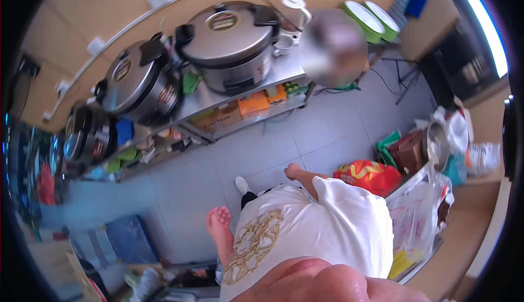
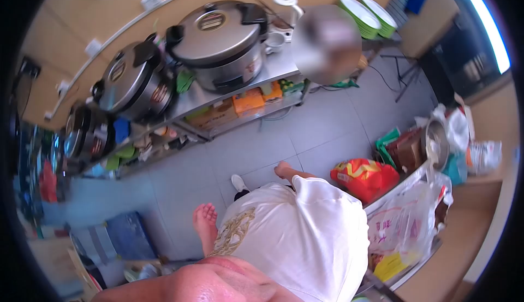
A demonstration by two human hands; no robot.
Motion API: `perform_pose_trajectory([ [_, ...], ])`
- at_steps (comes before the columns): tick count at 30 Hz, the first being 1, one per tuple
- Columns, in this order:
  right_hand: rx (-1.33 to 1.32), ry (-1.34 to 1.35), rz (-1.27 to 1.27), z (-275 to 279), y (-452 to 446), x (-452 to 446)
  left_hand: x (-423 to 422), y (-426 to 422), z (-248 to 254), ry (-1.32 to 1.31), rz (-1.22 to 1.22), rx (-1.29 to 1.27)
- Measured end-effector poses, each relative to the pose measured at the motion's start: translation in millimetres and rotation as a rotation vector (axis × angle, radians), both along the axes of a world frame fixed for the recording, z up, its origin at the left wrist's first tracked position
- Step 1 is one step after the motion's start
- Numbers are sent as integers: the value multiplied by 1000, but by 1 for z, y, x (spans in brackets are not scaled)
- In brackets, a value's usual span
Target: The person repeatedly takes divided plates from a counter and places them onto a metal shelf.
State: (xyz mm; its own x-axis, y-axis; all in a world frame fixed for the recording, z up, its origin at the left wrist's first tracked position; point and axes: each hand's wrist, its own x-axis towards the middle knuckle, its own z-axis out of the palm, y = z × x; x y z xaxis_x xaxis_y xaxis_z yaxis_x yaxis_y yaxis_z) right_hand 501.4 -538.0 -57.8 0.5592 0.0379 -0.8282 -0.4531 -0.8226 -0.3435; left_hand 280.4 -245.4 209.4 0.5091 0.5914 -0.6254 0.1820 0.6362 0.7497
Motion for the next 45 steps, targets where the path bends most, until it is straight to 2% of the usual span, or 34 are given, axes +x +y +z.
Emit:
perform_pose_trajectory([
  [4,-131,11,-180,-8,-65,-27,60,13,5,-16,-192,-12],
  [8,-256,-27,-267,-18,-85,-51,109,31,-1,-17,-366,-67],
  [11,-127,98,-580,3,-64,-52,150,52,-8,-26,-439,-109],
  [15,-250,-96,-264,-15,-17,-36,202,70,1,-37,-540,-99],
  [16,-169,-38,-276,-2,-7,-26,216,73,4,-42,-570,-92],
  [19,-55,-180,-124,-25,16,7,256,79,0,-37,-695,-106],
  [22,235,-65,-757,22,32,31,296,74,-5,-3,-827,-140],
  [26,266,-186,-1073,51,16,25,338,58,-16,-29,-1030,-188],
  [29,233,-251,-1306,47,-8,-12,365,41,-20,-5,-1180,-196],
  [33,153,-219,-1582,37,-18,-103,382,11,-20,27,-1369,-194],
  [38,129,-54,-1866,26,19,-226,375,-35,-16,68,-1512,-195],
  [41,70,55,-1869,30,50,-270,357,-57,-12,72,-1567,-228],
  [44,-350,55,-1352,-38,77,-317,331,-87,-13,52,-1611,-248],
  [45,-380,86,-1287,-48,86,-326,325,-90,-12,49,-1623,-234],
])
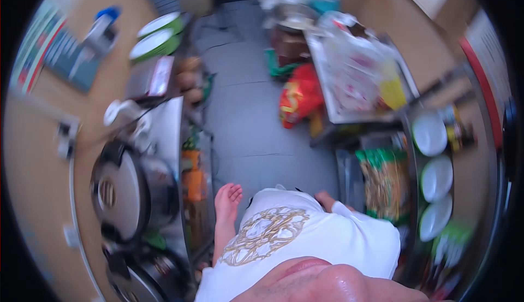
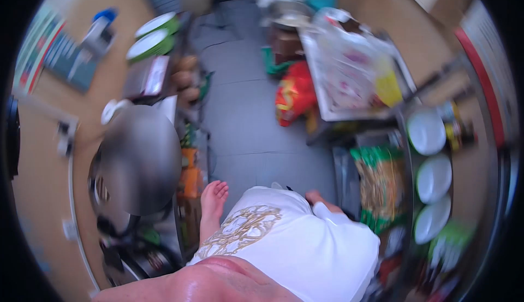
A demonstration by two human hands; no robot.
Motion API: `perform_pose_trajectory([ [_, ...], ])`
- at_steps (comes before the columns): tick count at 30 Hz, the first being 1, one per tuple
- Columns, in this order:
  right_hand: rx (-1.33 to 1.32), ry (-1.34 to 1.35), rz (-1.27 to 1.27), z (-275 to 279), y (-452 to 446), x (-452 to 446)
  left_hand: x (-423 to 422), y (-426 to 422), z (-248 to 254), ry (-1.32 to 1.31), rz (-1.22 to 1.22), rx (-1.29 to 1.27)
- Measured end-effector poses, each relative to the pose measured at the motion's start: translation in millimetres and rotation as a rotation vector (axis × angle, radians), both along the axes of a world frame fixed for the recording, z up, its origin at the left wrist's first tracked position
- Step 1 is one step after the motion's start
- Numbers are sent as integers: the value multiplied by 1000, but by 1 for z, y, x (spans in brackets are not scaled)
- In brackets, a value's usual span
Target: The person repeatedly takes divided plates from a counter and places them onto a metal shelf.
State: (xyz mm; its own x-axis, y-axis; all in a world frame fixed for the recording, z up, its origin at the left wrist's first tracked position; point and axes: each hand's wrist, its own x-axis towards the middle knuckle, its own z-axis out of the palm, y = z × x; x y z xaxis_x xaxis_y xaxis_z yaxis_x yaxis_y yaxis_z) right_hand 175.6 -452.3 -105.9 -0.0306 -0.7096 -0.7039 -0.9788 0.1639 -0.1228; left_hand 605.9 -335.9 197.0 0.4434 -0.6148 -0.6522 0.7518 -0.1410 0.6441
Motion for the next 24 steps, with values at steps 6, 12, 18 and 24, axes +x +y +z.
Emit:
perform_pose_trajectory([
  [6,113,-441,-699,60,-17,26,-18,-27,-33,178,-203,120],
  [12,-192,-804,-1220,93,24,17,-2,-101,-32,88,-678,173],
  [18,-405,-840,-1736,115,145,19,-28,-183,-2,-83,-970,18],
  [24,-511,-855,-2016,119,223,16,-96,-181,-13,83,-1092,27],
])
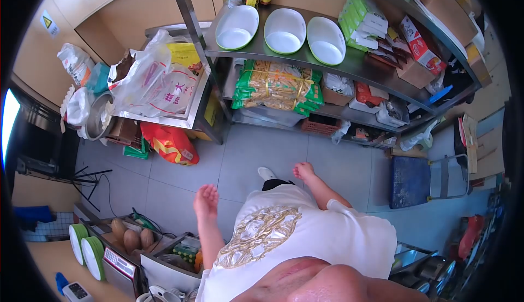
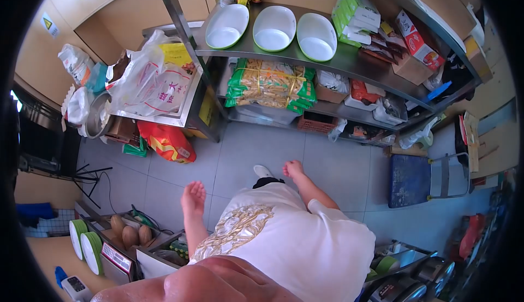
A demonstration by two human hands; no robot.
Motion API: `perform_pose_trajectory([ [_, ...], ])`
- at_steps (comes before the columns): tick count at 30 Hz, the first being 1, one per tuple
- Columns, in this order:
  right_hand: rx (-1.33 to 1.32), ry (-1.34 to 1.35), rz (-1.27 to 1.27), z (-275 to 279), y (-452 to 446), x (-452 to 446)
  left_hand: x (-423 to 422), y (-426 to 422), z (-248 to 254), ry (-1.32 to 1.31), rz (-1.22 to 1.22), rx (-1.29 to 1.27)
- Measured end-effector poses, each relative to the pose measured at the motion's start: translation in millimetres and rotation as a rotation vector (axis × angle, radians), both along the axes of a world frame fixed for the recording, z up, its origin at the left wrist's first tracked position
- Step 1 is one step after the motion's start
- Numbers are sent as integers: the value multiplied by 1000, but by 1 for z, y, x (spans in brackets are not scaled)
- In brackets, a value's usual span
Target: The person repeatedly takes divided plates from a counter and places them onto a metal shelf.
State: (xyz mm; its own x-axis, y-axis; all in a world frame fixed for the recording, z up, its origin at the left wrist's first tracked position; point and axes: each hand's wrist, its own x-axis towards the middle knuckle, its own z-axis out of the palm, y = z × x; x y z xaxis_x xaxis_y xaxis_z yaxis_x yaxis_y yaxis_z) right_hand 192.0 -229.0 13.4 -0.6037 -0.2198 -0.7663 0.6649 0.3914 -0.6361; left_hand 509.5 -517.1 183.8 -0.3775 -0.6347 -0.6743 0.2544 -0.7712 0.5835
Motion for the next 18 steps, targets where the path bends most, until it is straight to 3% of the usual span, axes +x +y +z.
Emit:
perform_pose_trajectory([
  [5,-101,14,-205,16,0,-17,-41,36,-6,72,-179,116],
  [8,-228,105,-289,33,-25,-66,-50,38,-6,-6,-165,115],
  [14,-519,526,-420,139,-72,-212,-51,12,-32,-37,84,111],
  [18,-574,539,-487,203,-97,-274,-91,9,-22,-16,149,105],
])
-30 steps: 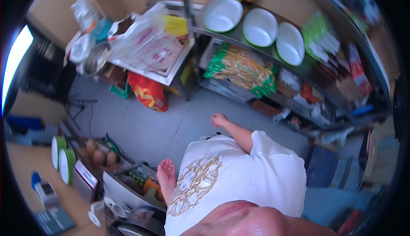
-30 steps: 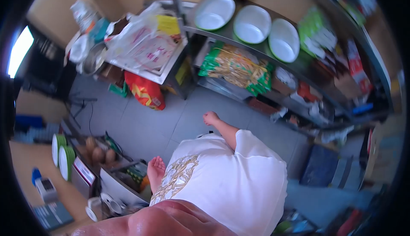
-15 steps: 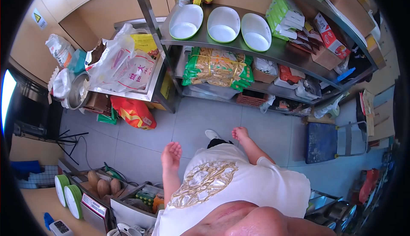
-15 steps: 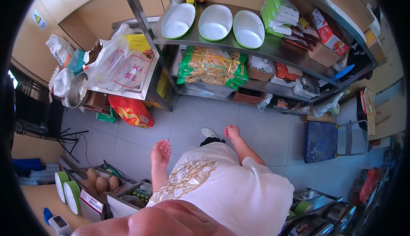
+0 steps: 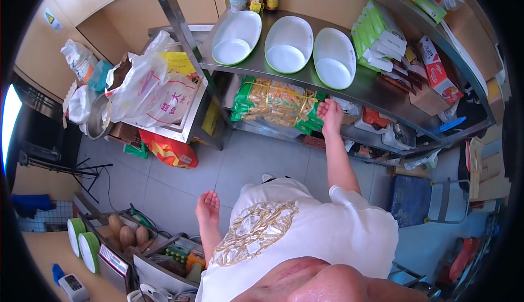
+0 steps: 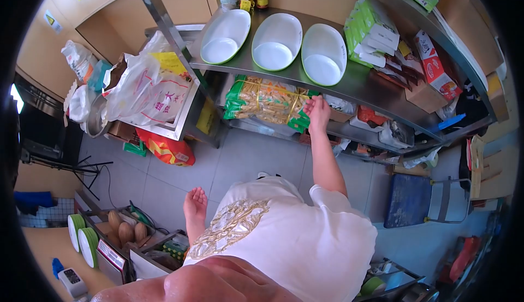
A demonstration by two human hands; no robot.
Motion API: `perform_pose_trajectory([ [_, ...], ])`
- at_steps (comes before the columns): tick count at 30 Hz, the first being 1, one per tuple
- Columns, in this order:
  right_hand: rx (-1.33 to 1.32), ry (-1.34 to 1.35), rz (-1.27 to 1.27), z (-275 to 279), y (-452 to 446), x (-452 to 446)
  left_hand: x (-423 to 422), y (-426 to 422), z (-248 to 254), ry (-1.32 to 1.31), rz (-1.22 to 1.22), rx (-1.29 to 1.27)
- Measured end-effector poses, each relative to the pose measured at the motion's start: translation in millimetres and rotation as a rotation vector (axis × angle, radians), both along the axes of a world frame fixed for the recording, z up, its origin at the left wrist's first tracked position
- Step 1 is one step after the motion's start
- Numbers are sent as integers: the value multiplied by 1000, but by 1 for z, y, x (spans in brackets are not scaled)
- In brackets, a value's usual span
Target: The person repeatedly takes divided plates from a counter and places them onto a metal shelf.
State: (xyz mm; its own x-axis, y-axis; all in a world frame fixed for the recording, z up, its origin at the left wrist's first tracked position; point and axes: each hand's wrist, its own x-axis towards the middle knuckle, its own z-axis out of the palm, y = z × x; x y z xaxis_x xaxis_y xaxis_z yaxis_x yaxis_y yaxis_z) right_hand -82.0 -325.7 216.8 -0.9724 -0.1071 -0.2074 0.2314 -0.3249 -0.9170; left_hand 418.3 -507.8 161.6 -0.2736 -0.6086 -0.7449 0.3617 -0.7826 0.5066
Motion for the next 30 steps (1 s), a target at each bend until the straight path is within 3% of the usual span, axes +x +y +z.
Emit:
perform_pose_trajectory([
  [7,-37,-214,15,29,-11,-54,-100,10,25,57,-49,-17],
  [14,9,-276,85,20,0,-84,-142,7,26,17,-142,-24],
  [24,-66,-233,83,70,-32,-22,-198,-44,39,-25,-265,-165],
  [30,-148,-245,256,92,-107,8,-234,-97,50,28,-387,-238],
])
